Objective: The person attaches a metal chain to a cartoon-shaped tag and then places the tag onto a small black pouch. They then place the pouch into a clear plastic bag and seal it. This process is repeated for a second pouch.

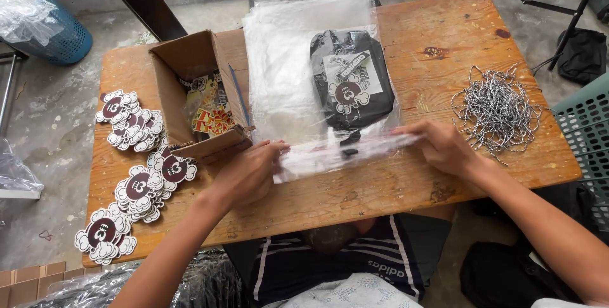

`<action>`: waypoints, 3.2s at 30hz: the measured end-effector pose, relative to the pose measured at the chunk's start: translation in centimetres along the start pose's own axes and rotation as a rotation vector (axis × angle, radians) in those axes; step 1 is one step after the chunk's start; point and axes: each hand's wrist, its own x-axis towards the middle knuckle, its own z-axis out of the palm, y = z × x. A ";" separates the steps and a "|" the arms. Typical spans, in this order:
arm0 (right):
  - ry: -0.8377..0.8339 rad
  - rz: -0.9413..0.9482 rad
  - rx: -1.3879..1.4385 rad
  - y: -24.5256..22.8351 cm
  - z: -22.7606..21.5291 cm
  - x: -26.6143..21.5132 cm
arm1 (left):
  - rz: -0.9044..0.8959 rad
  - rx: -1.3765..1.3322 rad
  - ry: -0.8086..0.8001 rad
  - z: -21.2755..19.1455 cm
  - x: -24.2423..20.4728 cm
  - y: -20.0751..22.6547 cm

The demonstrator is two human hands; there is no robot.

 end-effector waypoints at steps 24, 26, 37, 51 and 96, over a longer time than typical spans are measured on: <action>0.286 0.626 -0.040 4.0 4.0 4.9 | -0.857 -0.141 0.476 2.9 7.8 2.4; 0.283 0.636 -0.158 4.3 4.4 4.8 | -0.913 -0.061 0.399 3.7 7.7 2.1; 0.292 0.700 -0.178 5.6 5.4 4.4 | -0.943 0.002 0.250 3.3 7.1 2.2; 0.180 0.773 -0.156 3.9 4.4 5.7 | -0.150 0.218 0.137 2.6 10.5 7.2; 0.073 0.501 1.673 -16.3 8.4 3.6 | -0.776 -0.674 1.074 -3.1 -9.9 17.0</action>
